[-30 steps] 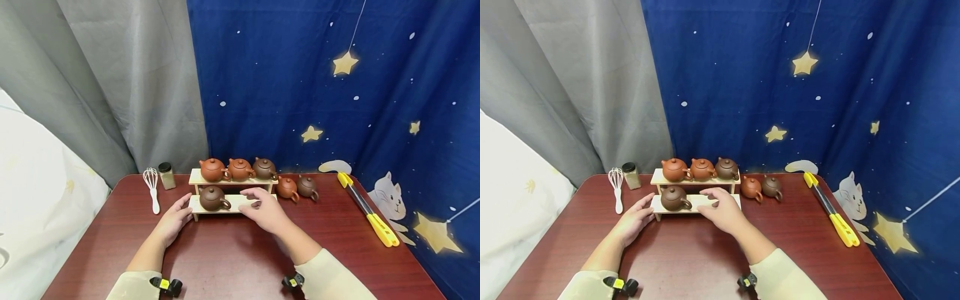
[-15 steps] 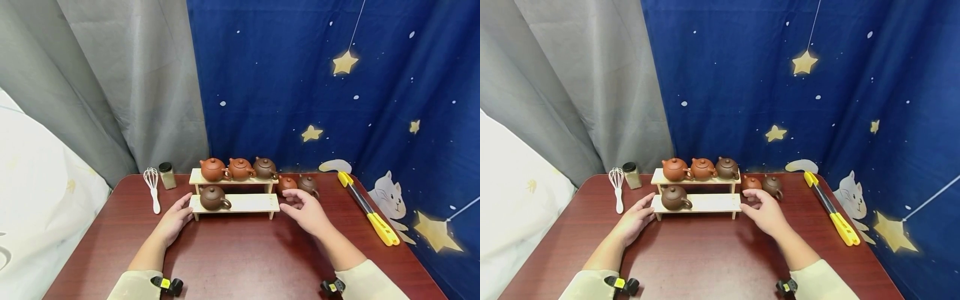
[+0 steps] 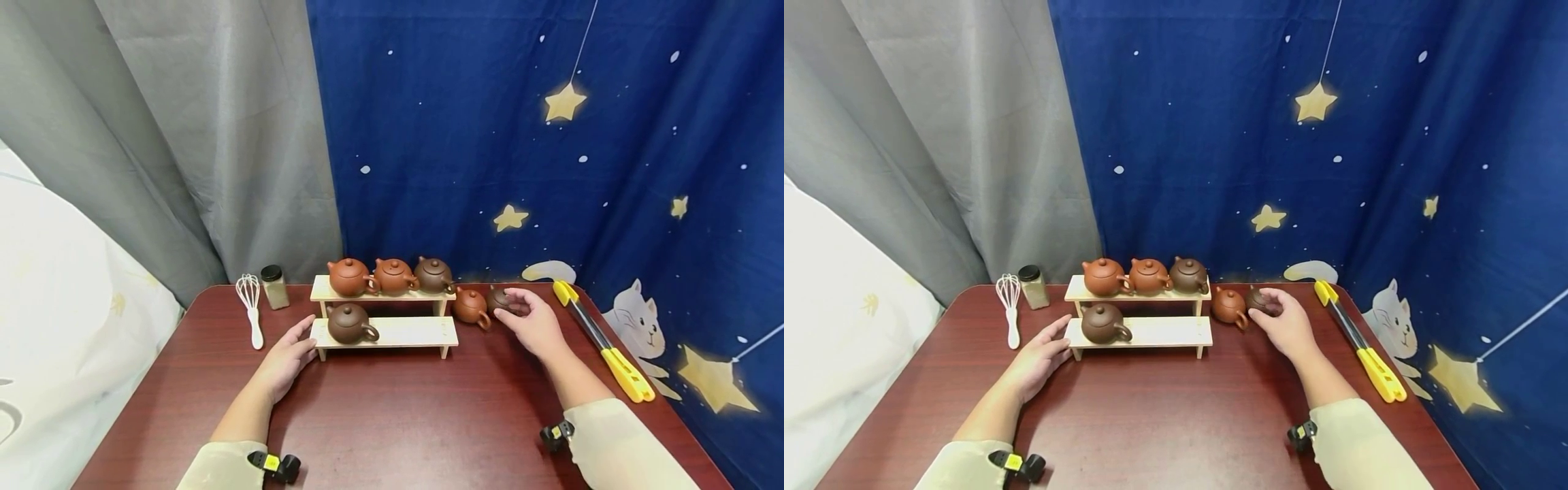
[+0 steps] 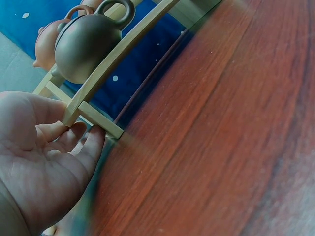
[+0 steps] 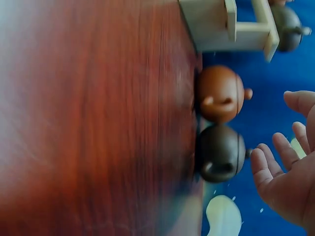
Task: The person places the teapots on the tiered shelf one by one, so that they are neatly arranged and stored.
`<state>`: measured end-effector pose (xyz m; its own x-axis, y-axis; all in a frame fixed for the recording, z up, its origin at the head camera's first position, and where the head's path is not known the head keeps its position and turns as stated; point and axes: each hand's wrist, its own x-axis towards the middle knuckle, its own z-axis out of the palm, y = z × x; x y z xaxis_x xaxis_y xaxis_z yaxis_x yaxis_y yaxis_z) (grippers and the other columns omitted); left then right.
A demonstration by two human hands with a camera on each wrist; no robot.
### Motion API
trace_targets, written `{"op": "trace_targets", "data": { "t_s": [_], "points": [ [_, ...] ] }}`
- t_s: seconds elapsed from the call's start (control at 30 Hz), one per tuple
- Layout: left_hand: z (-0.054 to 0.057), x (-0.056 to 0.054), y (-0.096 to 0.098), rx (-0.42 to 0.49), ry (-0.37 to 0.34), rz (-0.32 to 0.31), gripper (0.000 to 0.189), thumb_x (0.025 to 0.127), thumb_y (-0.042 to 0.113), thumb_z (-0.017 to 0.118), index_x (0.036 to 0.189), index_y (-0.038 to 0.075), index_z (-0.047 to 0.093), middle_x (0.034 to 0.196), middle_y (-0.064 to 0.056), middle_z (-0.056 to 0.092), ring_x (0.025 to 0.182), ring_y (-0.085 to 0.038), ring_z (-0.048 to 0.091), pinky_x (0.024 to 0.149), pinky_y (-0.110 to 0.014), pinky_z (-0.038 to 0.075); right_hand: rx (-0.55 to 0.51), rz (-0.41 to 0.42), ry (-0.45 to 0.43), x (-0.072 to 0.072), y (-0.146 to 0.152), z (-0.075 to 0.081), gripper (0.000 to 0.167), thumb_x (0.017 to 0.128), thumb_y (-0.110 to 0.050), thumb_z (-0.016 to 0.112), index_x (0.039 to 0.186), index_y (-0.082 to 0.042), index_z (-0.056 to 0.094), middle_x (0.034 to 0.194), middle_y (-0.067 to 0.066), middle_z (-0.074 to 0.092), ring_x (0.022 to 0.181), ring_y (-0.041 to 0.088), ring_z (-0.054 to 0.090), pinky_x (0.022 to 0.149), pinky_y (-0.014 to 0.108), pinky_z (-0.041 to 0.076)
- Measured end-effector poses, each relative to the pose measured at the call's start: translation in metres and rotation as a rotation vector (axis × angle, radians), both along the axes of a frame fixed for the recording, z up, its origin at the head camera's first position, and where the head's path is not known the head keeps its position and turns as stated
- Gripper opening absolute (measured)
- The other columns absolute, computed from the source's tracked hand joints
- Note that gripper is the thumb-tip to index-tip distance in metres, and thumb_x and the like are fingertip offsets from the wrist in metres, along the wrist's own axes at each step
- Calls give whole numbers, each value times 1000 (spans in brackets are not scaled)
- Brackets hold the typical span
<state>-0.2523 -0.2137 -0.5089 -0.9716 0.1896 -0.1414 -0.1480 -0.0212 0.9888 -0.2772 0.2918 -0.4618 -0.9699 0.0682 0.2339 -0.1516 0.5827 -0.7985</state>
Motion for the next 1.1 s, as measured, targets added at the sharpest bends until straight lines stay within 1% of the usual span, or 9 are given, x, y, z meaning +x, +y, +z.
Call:
{"op": "trace_targets", "data": {
  "t_s": [0.07,0.13,0.2,0.27,0.33,0.4,0.6,0.87,1.1],
  "points": [
    [1,1,0,-8,-2,6,68,111,6,42,173,10,15,179,-13,19,137,-1,46,107,-16,46,2,-20,-17,-7,5,-1,56,97,-31,81,143,-5,62,141,22,67,129,39,67,89,9,49],
    [1,1,1,-14,-2,7,67,111,6,42,173,10,16,179,-13,20,137,-1,47,108,-17,46,-5,-38,-42,-13,10,-2,57,97,-32,80,144,-5,61,143,22,66,131,40,66,88,12,52],
    [1,2,1,-17,-1,11,67,111,5,42,173,10,16,178,-14,21,135,-2,49,109,-19,47,5,-53,-61,-19,14,-3,59,98,-33,79,146,-5,60,145,22,65,134,40,64,93,22,57],
    [1,3,1,-14,2,12,67,111,5,41,173,10,16,178,-14,22,133,-1,50,109,-19,47,24,-57,-71,-24,17,-4,61,98,-33,78,148,-5,58,146,23,64,135,41,62,102,38,58],
    [1,3,1,-10,4,13,66,111,5,41,173,11,17,178,-14,22,132,0,51,110,-20,47,47,-61,-75,-30,20,-6,63,98,-34,78,149,-4,56,147,23,62,136,42,61,112,52,53],
    [1,3,1,-8,7,11,66,111,5,41,173,11,17,177,-14,22,131,1,51,111,-20,47,61,-57,-83,-34,22,-8,68,97,-35,79,151,-3,54,150,25,60,137,43,59,117,58,47],
    [2,3,1,-10,14,5,66,111,5,41,173,11,16,178,-14,22,134,0,50,113,-23,46,60,-53,-153,-47,23,-17,80,95,-39,81,157,-2,46,157,27,52,143,45,53,121,59,43],
    [2,2,1,-7,13,5,66,111,5,41,173,11,16,177,-14,22,136,-4,49,111,-20,47,62,-49,-201,-58,22,-27,86,92,-41,82,159,-3,42,161,28,47,148,46,45,124,60,38],
    [2,2,2,-12,18,6,66,111,3,39,172,9,16,177,-16,22,129,3,52,106,-16,48,87,-46,-220,-63,16,-31,89,91,-35,84,160,1,40,163,29,44,151,46,42,127,59,35]
  ]
}}
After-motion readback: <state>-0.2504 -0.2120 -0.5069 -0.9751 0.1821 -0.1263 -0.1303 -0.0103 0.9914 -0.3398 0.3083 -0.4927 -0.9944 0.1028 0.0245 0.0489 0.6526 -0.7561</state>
